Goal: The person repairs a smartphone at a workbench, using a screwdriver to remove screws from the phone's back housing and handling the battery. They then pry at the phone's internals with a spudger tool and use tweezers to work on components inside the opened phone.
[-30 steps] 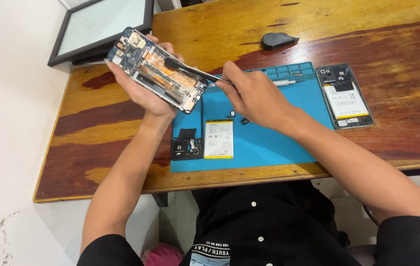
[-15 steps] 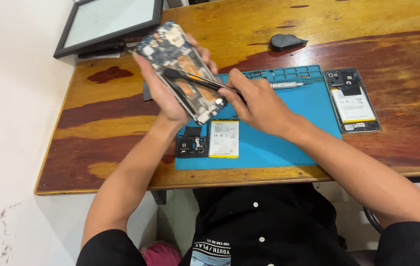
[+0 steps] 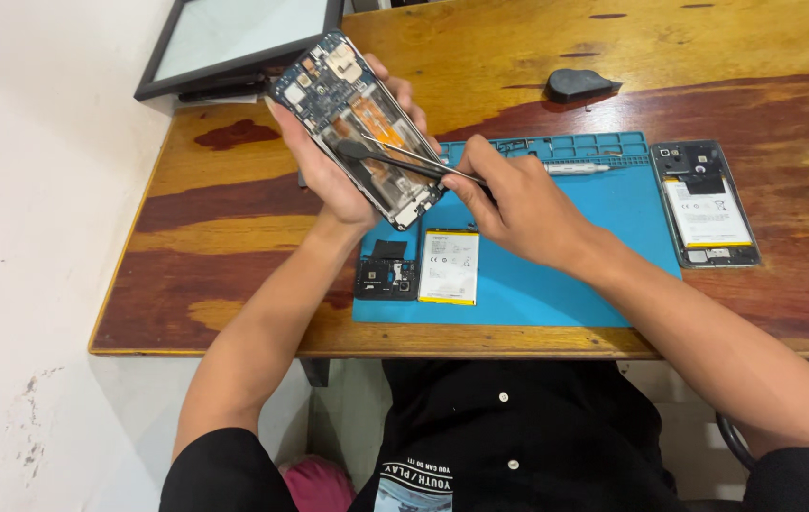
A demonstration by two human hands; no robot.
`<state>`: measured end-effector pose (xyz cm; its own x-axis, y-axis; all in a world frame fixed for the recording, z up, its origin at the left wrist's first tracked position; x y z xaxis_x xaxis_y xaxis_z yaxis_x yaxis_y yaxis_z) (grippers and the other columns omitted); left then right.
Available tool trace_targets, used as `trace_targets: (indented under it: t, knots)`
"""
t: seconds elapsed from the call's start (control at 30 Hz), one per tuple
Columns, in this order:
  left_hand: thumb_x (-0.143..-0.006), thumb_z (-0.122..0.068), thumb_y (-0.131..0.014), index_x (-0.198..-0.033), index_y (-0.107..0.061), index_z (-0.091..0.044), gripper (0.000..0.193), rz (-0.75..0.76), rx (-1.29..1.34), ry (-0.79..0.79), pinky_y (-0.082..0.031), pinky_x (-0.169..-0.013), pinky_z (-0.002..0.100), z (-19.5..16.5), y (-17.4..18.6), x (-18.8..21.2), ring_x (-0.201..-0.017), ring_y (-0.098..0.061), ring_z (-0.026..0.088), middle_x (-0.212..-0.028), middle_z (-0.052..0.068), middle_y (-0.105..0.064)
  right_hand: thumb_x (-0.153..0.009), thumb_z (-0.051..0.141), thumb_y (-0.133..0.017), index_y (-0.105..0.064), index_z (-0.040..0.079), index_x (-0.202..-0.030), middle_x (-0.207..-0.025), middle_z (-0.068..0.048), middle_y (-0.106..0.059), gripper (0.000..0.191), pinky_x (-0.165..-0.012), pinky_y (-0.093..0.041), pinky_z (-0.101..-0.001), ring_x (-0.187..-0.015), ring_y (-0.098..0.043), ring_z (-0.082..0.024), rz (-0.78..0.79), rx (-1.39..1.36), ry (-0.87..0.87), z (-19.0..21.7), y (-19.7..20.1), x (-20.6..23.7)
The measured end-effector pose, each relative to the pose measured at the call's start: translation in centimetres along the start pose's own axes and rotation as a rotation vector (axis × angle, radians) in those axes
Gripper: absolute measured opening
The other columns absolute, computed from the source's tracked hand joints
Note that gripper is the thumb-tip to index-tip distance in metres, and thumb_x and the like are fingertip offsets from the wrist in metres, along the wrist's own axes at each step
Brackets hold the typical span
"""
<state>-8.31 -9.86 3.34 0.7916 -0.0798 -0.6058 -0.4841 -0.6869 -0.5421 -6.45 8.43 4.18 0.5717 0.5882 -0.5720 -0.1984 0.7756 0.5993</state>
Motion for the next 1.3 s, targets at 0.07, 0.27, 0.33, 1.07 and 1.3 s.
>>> trace_targets:
  t: [0.07, 0.27, 0.33, 1.07, 1.3]
  knots:
    - [-0.094, -0.081, -0.032, -0.131, -0.050, -0.008, 0.084, 0.012, 0.014, -0.012, -0.063, -0.074, 0.044, -0.1, 0.2, -0.1, -0.091, -0.066, 0.025, -0.104, 0.014, -0.058, -0.106, 0.015, -0.062, -0.052, 0.001, -0.098, -0.062, -0.011, -0.059, 0.019, -0.047, -0.040, -0.0367, -0.049, -0.057, -0.023, 0.020, -0.018, -0.021, -0.3, -0.1, 0.1]
    - [-0.093, -0.041, -0.053, -0.142, -0.044, -0.011, 0.058, -0.030, -0.121, -0.072, -0.064, -0.083, 0.047, -2.8, 2.0, -1.0, -0.102, -0.063, 0.023, -0.117, 0.013, -0.052, -0.107, 0.017, -0.063, -0.052, 0.002, -0.095, -0.062, -0.008, -0.059, 0.022, -0.047, -0.039, -0.0343, -0.050, -0.056, -0.017, -0.005, -0.034, -0.076, -1.8, 0.4, 0.2]
    - [-0.089, -0.032, -0.054, -0.144, -0.043, -0.011, 0.061, -0.009, -0.125, -0.073, -0.064, -0.088, 0.047, -3.4, 2.1, -1.1, -0.104, -0.062, 0.023, -0.116, 0.012, -0.050, -0.109, 0.016, -0.063, -0.052, 0.001, -0.095, -0.064, -0.009, -0.057, 0.023, -0.049, -0.037, -0.0350, -0.052, -0.052, -0.019, -0.078, 0.013, -0.026, -1.9, 1.1, -0.1]
    - [-0.083, -0.034, -0.054, -0.143, -0.042, -0.012, 0.066, -0.004, -0.142, -0.090, -0.064, -0.084, 0.047, -2.9, 1.7, -0.6, -0.101, -0.063, 0.024, -0.119, 0.013, -0.052, -0.104, 0.015, -0.067, -0.056, 0.002, -0.094, -0.060, -0.010, -0.057, 0.020, -0.047, -0.039, -0.0349, -0.048, -0.055, -0.019, 0.036, 0.016, -0.009, -1.6, 1.0, -0.2]
    - [-0.095, -0.079, -0.036, -0.134, -0.049, -0.007, 0.083, 0.041, -0.073, -0.037, -0.064, -0.075, 0.046, -1.4, 1.2, -0.3, -0.094, -0.066, 0.026, -0.108, 0.016, -0.056, -0.104, 0.014, -0.068, -0.054, 0.002, -0.095, -0.063, -0.012, -0.061, 0.020, -0.047, -0.042, -0.0354, -0.050, -0.060, -0.021, 0.013, 0.008, 0.049, -0.2, 0.4, 0.0]
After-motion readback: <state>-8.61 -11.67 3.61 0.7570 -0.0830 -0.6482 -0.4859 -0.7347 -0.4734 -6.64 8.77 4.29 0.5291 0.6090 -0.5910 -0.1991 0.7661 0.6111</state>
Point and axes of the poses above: each hand's wrist, its own x-axis away from the middle knuckle, its own y-axis out of the back of the hand, z = x × y, the point moved 5 cm from there along -x, towards the middle knuckle
